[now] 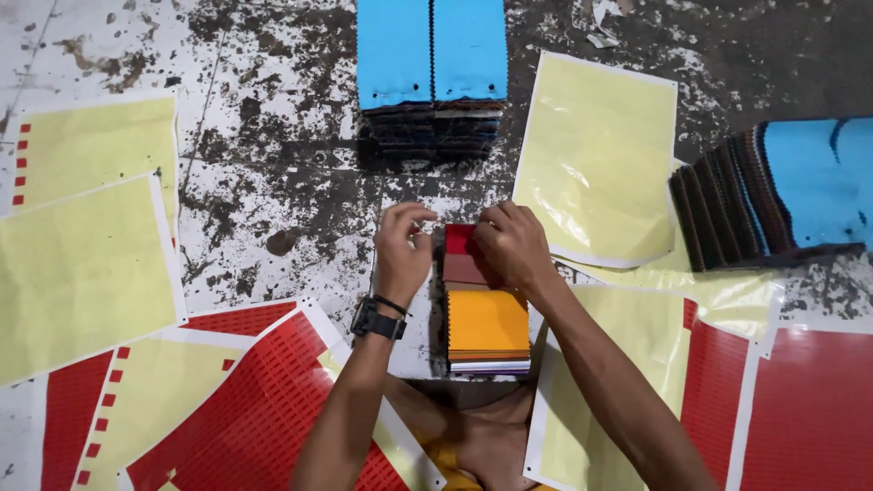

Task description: Peeling small red stickers from a sheet and applying them to the edges of fabric samples in a swatch book.

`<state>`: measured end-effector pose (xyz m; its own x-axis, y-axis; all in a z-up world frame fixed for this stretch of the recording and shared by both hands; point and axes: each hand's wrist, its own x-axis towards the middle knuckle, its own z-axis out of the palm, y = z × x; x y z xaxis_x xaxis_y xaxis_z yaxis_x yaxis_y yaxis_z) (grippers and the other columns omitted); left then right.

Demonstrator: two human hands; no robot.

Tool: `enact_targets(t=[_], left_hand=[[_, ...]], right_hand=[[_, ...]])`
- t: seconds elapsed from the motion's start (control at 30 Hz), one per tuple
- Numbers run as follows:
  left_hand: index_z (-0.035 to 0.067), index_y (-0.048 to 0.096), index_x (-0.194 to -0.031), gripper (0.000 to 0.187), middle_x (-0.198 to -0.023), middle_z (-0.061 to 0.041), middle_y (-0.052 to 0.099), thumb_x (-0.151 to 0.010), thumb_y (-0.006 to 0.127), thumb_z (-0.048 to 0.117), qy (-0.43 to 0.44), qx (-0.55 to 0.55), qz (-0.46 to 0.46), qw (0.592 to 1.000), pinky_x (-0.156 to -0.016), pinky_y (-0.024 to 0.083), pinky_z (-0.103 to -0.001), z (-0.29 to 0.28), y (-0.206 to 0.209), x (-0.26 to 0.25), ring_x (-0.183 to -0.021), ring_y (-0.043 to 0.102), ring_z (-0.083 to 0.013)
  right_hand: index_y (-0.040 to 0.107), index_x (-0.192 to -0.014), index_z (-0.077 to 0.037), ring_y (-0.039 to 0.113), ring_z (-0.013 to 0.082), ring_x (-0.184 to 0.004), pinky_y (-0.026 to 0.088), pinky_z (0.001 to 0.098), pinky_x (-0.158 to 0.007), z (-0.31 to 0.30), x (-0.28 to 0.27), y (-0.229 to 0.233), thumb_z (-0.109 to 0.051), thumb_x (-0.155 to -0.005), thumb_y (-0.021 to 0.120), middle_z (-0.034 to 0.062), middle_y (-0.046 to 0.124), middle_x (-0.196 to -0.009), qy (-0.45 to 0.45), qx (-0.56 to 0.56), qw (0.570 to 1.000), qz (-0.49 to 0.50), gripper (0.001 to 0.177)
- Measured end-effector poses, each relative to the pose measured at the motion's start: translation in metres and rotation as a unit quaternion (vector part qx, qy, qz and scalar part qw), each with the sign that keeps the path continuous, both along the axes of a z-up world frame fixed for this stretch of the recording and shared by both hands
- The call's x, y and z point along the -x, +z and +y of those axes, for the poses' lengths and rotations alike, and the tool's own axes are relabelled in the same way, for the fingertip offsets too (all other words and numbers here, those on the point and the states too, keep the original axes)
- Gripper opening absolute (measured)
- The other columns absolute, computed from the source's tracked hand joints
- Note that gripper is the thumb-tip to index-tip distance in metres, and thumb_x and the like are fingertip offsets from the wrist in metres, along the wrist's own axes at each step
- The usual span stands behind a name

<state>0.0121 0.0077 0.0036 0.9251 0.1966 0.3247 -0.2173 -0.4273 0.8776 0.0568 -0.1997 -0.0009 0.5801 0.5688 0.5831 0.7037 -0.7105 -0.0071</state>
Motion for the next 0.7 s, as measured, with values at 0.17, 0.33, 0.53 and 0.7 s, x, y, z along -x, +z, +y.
enact_targets(t=[0.17, 0.33, 0.53, 0.7], left_hand=[[-0.001, 0.064, -0.108, 0.036, -0.119, -0.018, 0.060, -0.079, 0.046, -0.014, -0.036, 0.306, 0.065, 0.949, -0.080, 0.064, -0.037, -0.007, 0.013, 0.000, -0.099, 0.071, -0.0295], [-0.003, 0.062, -0.111, 0.036, -0.121, -0.020, 0.060, -0.081, 0.045, -0.014, -0.072, 0.367, 0.101, 0.922, -0.078, 0.067, -0.035, -0.016, 0.010, 0.001, -0.099, 0.070, -0.0257], [-0.003, 0.063, -0.108, 0.031, -0.122, -0.019, 0.062, -0.085, 0.048, -0.015, -0.086, 0.377, 0.087, 0.918, -0.079, 0.067, -0.035, -0.020, -0.003, -0.003, -0.101, 0.071, -0.0242], [0.000, 0.066, -0.109, 0.033, -0.120, -0.020, 0.060, -0.085, 0.049, -0.015, -0.112, 0.217, 0.044, 0.969, -0.092, 0.061, -0.050, -0.019, -0.003, -0.005, -0.115, 0.064, -0.0397]], right_hand=[[0.073, -0.095, -0.007, 0.071, 0.0350, -0.095, 0.060, 0.0450, -0.080, -0.007, 0.019, 0.040, -0.016, -0.077, 0.081, 0.0134, 0.073, -0.094, 0.035, -0.105, 0.916, 0.385, 0.022], [0.079, -0.104, -0.004, 0.076, 0.0342, -0.085, 0.059, 0.0443, -0.078, -0.002, 0.020, 0.061, -0.016, -0.089, 0.075, 0.0196, 0.078, -0.085, 0.012, -0.201, 0.830, 0.519, 0.020], [0.078, -0.101, -0.005, 0.073, 0.0286, -0.081, 0.058, 0.0436, -0.078, 0.000, 0.015, 0.041, -0.017, -0.091, 0.073, 0.0173, 0.077, -0.081, 0.013, -0.208, 0.824, 0.527, 0.016], [0.076, -0.101, -0.004, 0.075, 0.0374, -0.085, 0.059, 0.0473, -0.077, 0.004, 0.008, 0.032, -0.019, -0.095, 0.067, 0.0177, 0.076, -0.083, -0.022, -0.146, 0.848, 0.509, 0.019]])
